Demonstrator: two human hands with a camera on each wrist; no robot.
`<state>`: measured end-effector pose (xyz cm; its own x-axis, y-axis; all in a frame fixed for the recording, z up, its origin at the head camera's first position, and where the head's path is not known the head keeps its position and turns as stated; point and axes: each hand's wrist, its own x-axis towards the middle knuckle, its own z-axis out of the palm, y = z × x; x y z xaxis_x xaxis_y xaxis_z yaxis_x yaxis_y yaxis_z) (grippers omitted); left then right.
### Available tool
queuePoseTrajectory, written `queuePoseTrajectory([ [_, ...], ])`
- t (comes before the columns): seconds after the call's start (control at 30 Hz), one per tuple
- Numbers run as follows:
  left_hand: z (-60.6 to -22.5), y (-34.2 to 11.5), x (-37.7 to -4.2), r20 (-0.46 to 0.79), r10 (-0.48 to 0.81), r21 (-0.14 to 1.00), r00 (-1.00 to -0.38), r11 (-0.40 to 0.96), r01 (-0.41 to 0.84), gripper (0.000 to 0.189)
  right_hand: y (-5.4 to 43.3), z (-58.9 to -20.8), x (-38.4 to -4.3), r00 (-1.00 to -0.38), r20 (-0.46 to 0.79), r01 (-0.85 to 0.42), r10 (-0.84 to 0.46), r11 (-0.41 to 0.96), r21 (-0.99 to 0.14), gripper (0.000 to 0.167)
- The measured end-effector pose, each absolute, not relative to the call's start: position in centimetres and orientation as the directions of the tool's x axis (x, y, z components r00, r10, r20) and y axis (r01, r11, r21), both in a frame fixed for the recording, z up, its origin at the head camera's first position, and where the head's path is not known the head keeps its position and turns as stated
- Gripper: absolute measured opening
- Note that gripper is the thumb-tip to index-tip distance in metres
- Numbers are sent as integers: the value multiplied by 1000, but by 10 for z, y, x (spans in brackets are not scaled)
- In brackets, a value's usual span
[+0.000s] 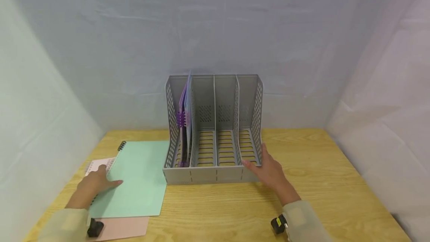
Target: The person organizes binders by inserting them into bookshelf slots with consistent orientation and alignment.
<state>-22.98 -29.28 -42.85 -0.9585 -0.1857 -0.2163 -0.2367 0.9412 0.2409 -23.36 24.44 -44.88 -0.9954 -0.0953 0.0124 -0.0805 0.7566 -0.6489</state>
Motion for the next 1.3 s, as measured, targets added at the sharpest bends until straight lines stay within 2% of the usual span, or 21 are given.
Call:
queuePoseTrajectory([
  [0.4, -432, -295, -223, -288, -221, 215, -932, 933, -288, 103, 244, -451, -236, -993, 30, -105, -113, 755, -648, 104],
  [0.53, -431, -295, -222, -308, -246, 213, -919, 923, -319, 109, 244, -452, -237, -992, 42, -117, -119, 752, -649, 103],
  [0.77, -430, -296, -220, -295, -277, 241, -914, 905, -352, 112, 243, -452, -236, -993, 20, -99, -114, 754, -649, 105],
  [0.97, -430, -297, -223, -293, -244, 226, -924, 922, -315, 104, 243, -453, -235, -994, 4, -86, -109, 757, -648, 106],
  [1.1, -427, -293, -223, -247, -230, 253, -942, 922, -291, 98, 247, -453, -234, -995, -2, -76, -101, 765, -640, 105],
  [1.3, -426, -291, -223, -220, -251, 265, -943, 915, -306, 94, 248, -451, -235, -993, 34, -109, -112, 776, -622, 104],
])
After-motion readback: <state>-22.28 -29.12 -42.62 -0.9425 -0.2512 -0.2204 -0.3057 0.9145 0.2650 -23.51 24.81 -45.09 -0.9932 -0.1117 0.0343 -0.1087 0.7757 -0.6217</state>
